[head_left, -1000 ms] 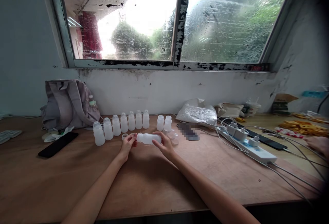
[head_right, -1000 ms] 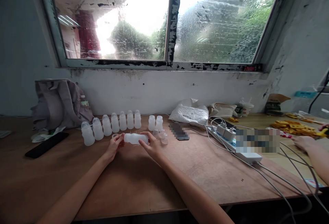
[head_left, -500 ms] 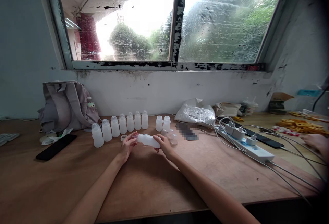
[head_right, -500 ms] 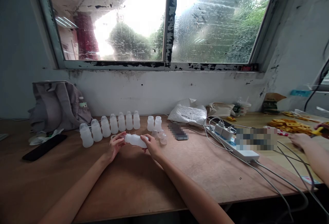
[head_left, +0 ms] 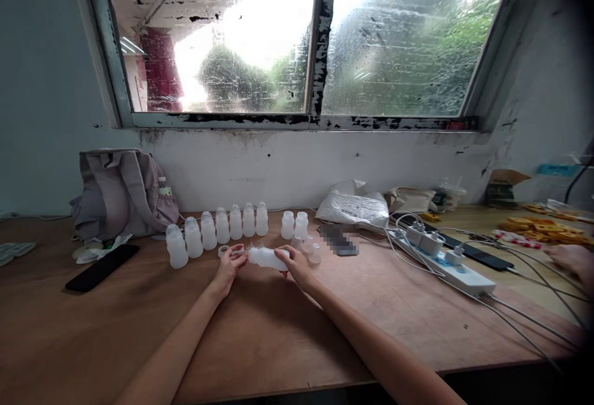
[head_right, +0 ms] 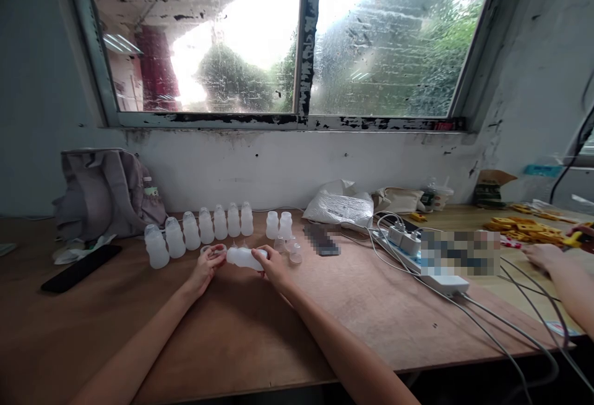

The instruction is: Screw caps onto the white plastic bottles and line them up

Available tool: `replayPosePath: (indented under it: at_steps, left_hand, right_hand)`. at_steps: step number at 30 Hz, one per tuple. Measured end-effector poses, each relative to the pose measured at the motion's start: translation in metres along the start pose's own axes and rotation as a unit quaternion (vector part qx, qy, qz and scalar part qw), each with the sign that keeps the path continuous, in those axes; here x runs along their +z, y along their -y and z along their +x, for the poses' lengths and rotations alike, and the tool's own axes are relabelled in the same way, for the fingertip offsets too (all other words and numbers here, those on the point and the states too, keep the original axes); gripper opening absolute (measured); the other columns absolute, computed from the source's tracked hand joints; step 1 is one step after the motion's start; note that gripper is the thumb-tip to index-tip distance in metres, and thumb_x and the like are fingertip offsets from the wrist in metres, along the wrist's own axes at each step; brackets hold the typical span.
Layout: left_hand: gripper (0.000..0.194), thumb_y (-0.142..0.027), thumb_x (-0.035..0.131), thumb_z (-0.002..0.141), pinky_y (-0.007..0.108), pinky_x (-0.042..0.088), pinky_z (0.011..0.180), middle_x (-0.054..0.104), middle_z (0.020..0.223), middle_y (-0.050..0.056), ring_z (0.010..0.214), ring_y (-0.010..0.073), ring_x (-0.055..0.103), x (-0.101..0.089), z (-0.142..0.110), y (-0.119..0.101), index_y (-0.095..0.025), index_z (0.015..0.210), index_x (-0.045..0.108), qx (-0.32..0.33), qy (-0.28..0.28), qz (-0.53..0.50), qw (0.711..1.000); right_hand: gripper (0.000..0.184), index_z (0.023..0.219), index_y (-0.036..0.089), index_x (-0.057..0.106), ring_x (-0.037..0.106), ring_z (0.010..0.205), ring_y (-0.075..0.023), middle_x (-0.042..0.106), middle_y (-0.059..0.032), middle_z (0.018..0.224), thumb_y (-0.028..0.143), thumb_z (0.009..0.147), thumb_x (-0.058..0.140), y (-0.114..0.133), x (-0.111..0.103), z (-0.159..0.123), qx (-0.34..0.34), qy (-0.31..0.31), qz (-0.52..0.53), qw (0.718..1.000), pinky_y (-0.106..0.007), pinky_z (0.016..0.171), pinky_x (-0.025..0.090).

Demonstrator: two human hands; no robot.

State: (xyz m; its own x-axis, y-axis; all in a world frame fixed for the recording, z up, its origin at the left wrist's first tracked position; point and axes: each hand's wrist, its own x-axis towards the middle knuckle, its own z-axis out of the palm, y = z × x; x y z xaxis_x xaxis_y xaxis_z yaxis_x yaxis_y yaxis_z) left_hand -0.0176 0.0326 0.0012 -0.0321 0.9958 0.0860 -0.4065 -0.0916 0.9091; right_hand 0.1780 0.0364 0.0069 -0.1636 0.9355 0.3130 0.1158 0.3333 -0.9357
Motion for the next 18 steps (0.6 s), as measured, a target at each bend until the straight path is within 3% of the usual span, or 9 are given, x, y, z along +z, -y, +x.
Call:
replayPosePath:
  at_steps: [3,7,13,18]
  left_hand:
    - [0.042,-0.019,0.072,0.056,0.021,0.044,0.071,0.06,0.092,0.005,0.082,0.0121,0.057,0.001,0.0,0.0,-0.018,0.094,0.054,0.023,0.009,-0.034,0.999]
    - [0.035,-0.03,0.069,0.061,0.022,0.045,0.065,0.061,0.081,0.004,0.07,0.0105,0.058,0.001,-0.001,-0.001,-0.016,0.09,0.056,-0.019,-0.019,-0.01,1.0]
    - [0.042,-0.021,0.073,0.056,0.022,0.043,0.076,0.061,0.093,0.005,0.086,0.0129,0.056,0.008,-0.007,-0.007,-0.017,0.093,0.055,0.047,0.02,-0.021,0.998]
    - [0.043,-0.034,0.069,0.062,0.025,0.046,0.069,0.06,0.088,0.006,0.074,0.0122,0.058,0.012,-0.01,-0.002,-0.017,0.097,0.051,-0.029,0.009,-0.014,0.999]
  right_hand:
    - [0.035,0.08,0.015,0.056,0.05,0.041,-0.0092,0.055,-0.0004,0.06,0.049,0.073,0.048,0.001,0.0,0.0,0.001,-0.009,0.001,1.0,-0.019,0.032,0.038]
    - [0.032,0.079,0.016,0.057,0.049,0.039,-0.0083,0.055,0.0006,0.059,0.047,0.073,0.05,0.003,0.001,-0.002,0.0,0.005,-0.001,1.0,-0.019,0.033,0.039]
    - [0.035,0.082,0.017,0.054,0.046,0.034,-0.0094,0.049,0.0016,0.05,0.049,0.075,0.044,0.003,0.005,-0.003,0.107,0.019,0.087,0.99,-0.018,0.026,0.031]
    - [0.03,0.08,0.017,0.052,0.047,0.037,-0.0087,0.051,0.0015,0.053,0.046,0.073,0.049,0.008,0.008,-0.005,0.088,0.021,0.094,0.991,-0.018,0.028,0.033]
